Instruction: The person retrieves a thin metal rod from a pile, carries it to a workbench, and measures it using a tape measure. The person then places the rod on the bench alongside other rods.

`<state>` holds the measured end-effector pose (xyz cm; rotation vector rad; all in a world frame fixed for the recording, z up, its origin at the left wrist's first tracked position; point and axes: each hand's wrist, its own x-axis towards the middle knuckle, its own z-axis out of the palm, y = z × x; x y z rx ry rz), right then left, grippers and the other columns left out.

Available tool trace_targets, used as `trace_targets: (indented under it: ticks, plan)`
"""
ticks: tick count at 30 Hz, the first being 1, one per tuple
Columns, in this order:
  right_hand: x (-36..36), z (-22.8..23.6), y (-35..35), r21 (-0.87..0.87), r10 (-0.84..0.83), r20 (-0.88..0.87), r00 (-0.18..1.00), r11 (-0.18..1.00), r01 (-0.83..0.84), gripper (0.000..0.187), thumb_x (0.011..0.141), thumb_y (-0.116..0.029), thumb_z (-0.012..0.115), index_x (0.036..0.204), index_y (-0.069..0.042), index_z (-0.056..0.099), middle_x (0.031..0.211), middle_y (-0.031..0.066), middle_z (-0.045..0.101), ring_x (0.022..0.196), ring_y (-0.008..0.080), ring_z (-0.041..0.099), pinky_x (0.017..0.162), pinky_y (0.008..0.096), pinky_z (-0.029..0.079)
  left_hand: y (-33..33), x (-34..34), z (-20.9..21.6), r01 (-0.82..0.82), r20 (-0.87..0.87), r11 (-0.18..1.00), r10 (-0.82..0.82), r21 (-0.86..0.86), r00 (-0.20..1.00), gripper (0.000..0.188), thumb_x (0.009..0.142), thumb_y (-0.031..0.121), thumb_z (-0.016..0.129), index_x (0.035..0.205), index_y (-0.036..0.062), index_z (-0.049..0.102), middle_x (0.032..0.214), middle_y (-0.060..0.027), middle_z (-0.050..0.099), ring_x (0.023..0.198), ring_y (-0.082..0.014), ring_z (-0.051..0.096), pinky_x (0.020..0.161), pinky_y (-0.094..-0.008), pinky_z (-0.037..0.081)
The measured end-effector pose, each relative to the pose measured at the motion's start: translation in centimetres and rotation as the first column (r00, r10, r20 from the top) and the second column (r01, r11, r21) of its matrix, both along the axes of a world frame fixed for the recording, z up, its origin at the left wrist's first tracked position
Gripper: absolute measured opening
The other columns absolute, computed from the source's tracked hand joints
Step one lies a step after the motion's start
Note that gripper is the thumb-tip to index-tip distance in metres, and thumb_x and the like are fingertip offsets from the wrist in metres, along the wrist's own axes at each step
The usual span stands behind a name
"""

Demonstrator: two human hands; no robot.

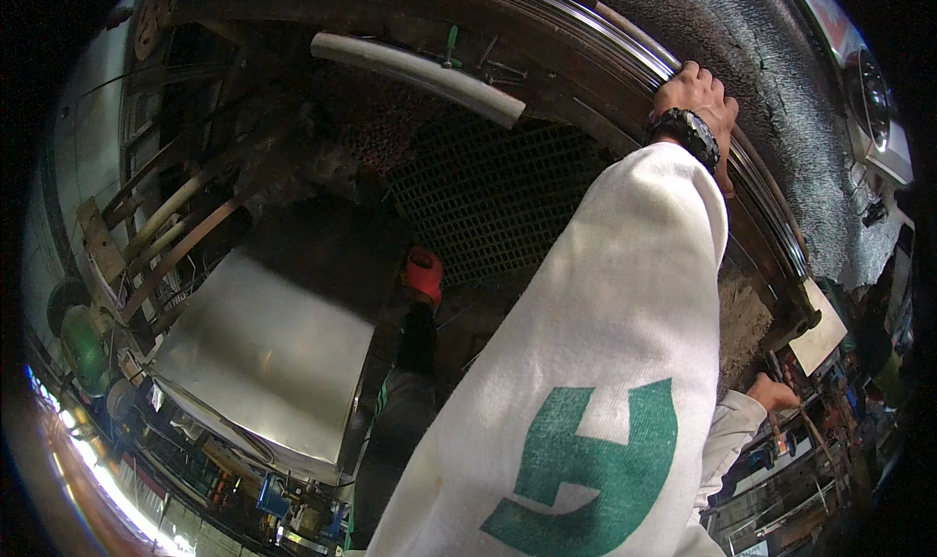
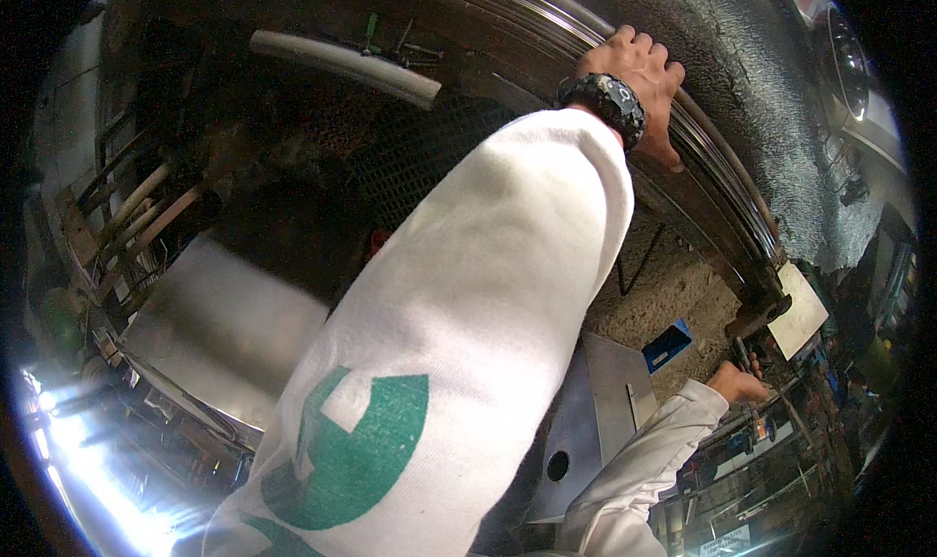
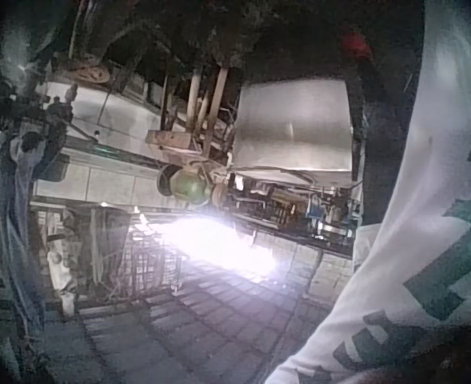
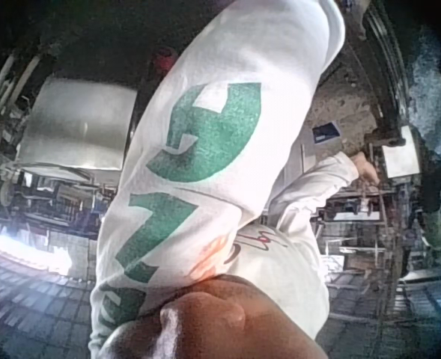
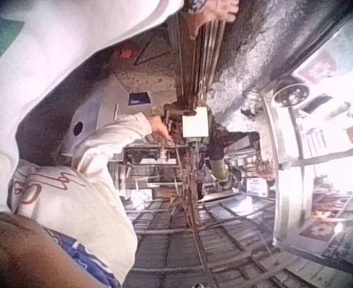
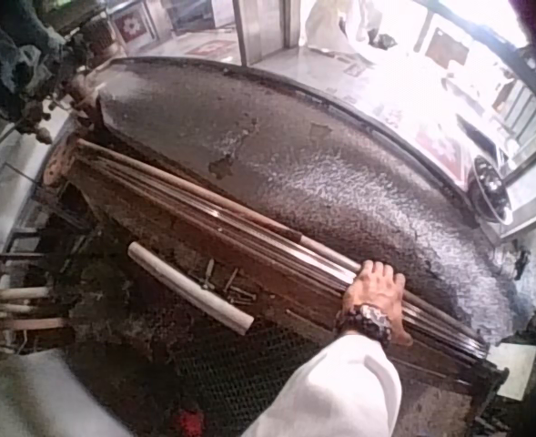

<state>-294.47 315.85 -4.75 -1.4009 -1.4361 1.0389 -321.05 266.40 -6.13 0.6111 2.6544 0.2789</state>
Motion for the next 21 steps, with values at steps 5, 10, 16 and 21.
trace_targets:
  ticks: [5,10,16,21]
  plan:
    - [-0.9,0.7,-2.5,-0.005,0.001,-0.022,1.0,1.0,-0.001,0.042,0.101,-0.042,0.033,0.077,-0.009,0.042,0.077,0.0118,0.058,0.074,0.0278,0.062,0.077,0.0468,0.053,0.0,0.0,0.0,0.003,0.006,1.0,-0.003,0.001,1.0,0.108,0.069,0.088,0.071,0.146,0.0128,0.057,0.139,-0.0119,0.06,0.136,-0.027,0.052,0.118,-0.0396,0.034]
    - [-0.7,1.0,-1.6,-0.023,0.009,-0.07,0.998,1.0,-0.011,0.041,0.102,-0.041,0.034,0.078,-0.009,0.041,0.075,0.0123,0.058,0.073,0.0277,0.061,0.075,0.0481,0.053,0.2,0.1,0.1,-0.003,-0.001,1.0,0.003,0.003,1.0,0.108,0.07,0.089,0.07,0.145,0.0129,0.058,0.14,-0.0125,0.06,0.136,-0.0276,0.051,0.119,-0.0401,0.033]
    - [-1.6,0.8,-2.8,-0.037,-0.044,-0.133,0.99,0.999,0.04,0.044,0.103,-0.044,0.035,0.078,-0.008,0.042,0.076,0.0129,0.06,0.073,0.0285,0.062,0.077,0.049,0.053,0.1,0.2,-0.1,-0.003,0.002,1.0,0.003,-0.005,1.0,0.109,0.068,0.089,0.071,0.145,0.0132,0.058,0.14,-0.0129,0.06,0.136,-0.0281,0.051,0.12,-0.0404,0.033]
    - [-0.9,0.1,-1.3,-0.042,-0.035,-0.14,0.989,0.999,0.029,0.047,0.103,-0.046,0.036,0.078,-0.007,0.045,0.078,0.0137,0.062,0.076,0.0291,0.063,0.079,0.0489,0.053,0.1,0.1,0.0,-0.007,0.014,1.0,0.007,-0.002,1.0,0.109,0.067,0.089,0.071,0.145,0.0132,0.058,0.139,-0.0127,0.06,0.136,-0.0284,0.051,0.12,-0.0405,0.033]
